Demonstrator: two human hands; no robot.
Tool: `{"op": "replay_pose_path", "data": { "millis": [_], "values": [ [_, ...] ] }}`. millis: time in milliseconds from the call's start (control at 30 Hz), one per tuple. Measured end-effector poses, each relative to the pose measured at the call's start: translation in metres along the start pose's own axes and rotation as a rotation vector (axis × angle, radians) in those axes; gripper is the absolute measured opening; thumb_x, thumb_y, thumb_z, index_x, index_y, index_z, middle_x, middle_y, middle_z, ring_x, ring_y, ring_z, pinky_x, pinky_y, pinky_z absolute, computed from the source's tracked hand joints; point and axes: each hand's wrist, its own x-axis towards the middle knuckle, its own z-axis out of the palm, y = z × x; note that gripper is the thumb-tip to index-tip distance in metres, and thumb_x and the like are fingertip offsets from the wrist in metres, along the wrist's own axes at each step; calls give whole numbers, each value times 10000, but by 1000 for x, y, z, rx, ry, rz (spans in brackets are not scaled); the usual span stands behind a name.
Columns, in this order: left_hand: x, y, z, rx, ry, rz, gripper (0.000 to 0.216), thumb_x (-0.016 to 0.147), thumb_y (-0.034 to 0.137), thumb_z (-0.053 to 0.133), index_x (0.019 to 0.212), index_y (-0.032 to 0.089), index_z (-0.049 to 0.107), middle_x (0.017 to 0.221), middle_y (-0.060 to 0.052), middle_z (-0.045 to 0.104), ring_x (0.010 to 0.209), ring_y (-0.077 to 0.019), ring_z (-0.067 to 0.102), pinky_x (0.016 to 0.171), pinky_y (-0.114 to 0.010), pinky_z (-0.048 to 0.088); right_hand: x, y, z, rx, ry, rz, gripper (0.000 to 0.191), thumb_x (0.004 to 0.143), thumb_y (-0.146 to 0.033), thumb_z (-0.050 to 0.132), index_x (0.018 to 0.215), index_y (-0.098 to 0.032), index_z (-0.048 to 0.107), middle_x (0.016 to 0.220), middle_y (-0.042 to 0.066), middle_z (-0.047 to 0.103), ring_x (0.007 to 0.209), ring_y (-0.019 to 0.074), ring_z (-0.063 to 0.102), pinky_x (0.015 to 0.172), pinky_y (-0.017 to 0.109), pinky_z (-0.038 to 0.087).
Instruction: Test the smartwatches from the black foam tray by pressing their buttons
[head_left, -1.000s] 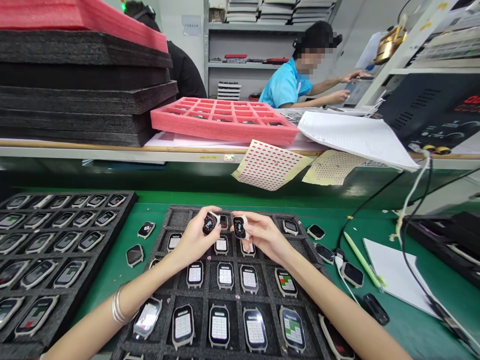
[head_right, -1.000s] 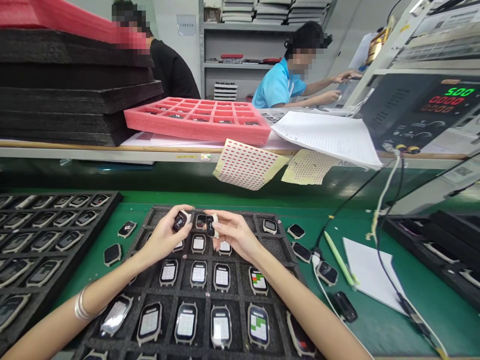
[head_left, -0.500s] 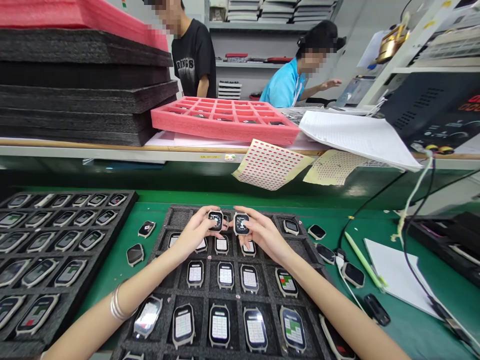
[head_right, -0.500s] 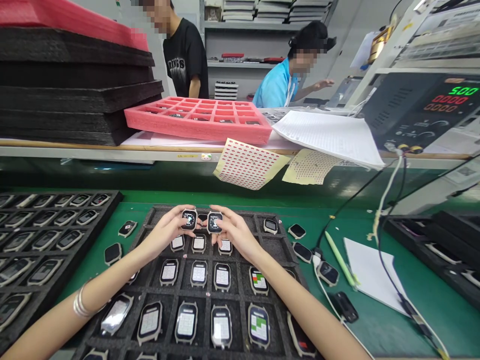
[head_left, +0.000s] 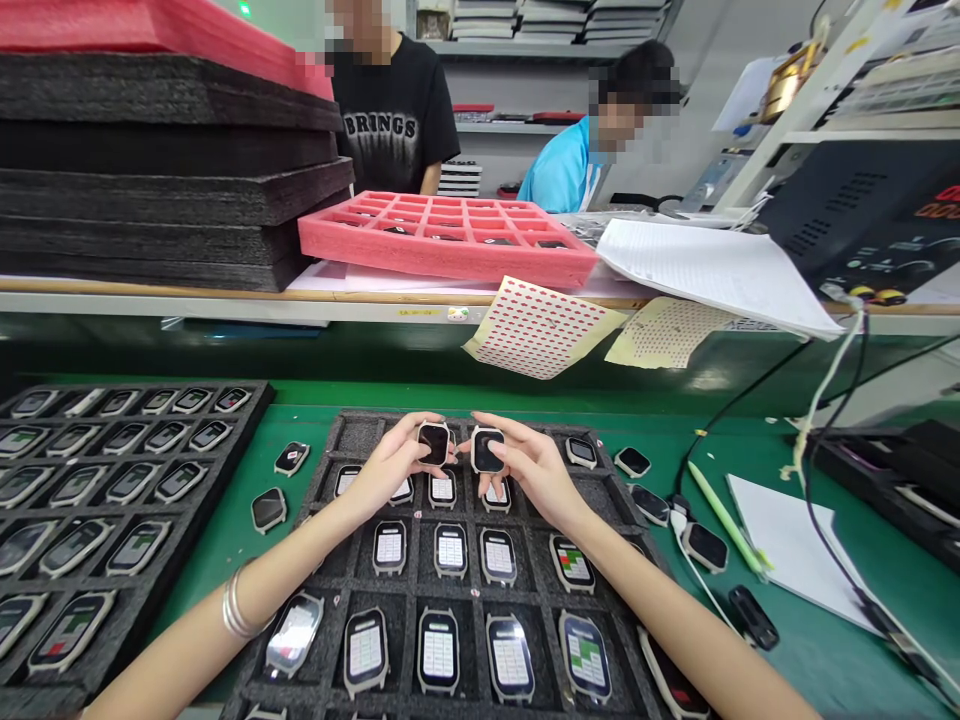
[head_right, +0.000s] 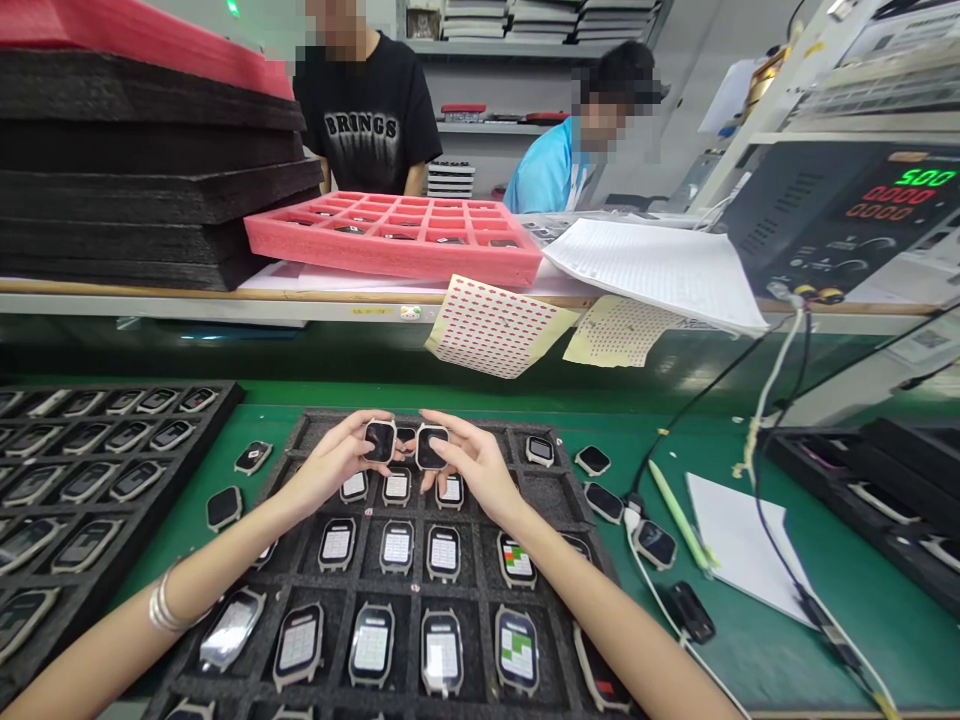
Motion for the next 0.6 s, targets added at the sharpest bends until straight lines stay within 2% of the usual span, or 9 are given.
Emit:
{"op": "replay_pose_path", "data": {
  "millis": [200,333,400,500,600],
  "values": [
    [0,-4,0,112,-13,30,393,723,219,514,1107,154,457,906,-63,611,835,-210,626,661,-324,517,-1,-1,2,-28,9,-29,465,845,-295,646,1269,-158,512,941,120,683,523,173,644,397,228,468],
    [2,-9,-4,277,46,103,449,706,217,639,1116,166,462,918,-35,568,811,-169,571,626,-256,464,0,-3,4,55,-36,13,535,841,-282,646,1331,-202,449,1053,125,646,652,195,659,460,251,515],
    [3,-12,-6,357,74,130,403,727,229,650,1094,166,495,865,-12,546,733,-141,539,624,-248,441,1,-3,5,113,-65,44,494,842,-272,644,1304,-212,481,1068,118,630,715,203,655,506,270,535],
    [2,-14,-9,445,70,146,302,760,213,609,1049,163,539,836,-5,551,649,-126,514,625,-259,435,2,-2,5,131,-84,47,401,818,-248,683,1201,-210,573,969,77,634,678,177,640,525,265,531],
    [0,-16,-8,501,54,166,289,750,181,592,1036,172,555,914,-25,578,709,-148,539,657,-266,442,2,-1,4,123,-99,39,377,782,-225,728,1141,-196,616,868,41,630,614,147,612,561,282,536]
  ]
}}
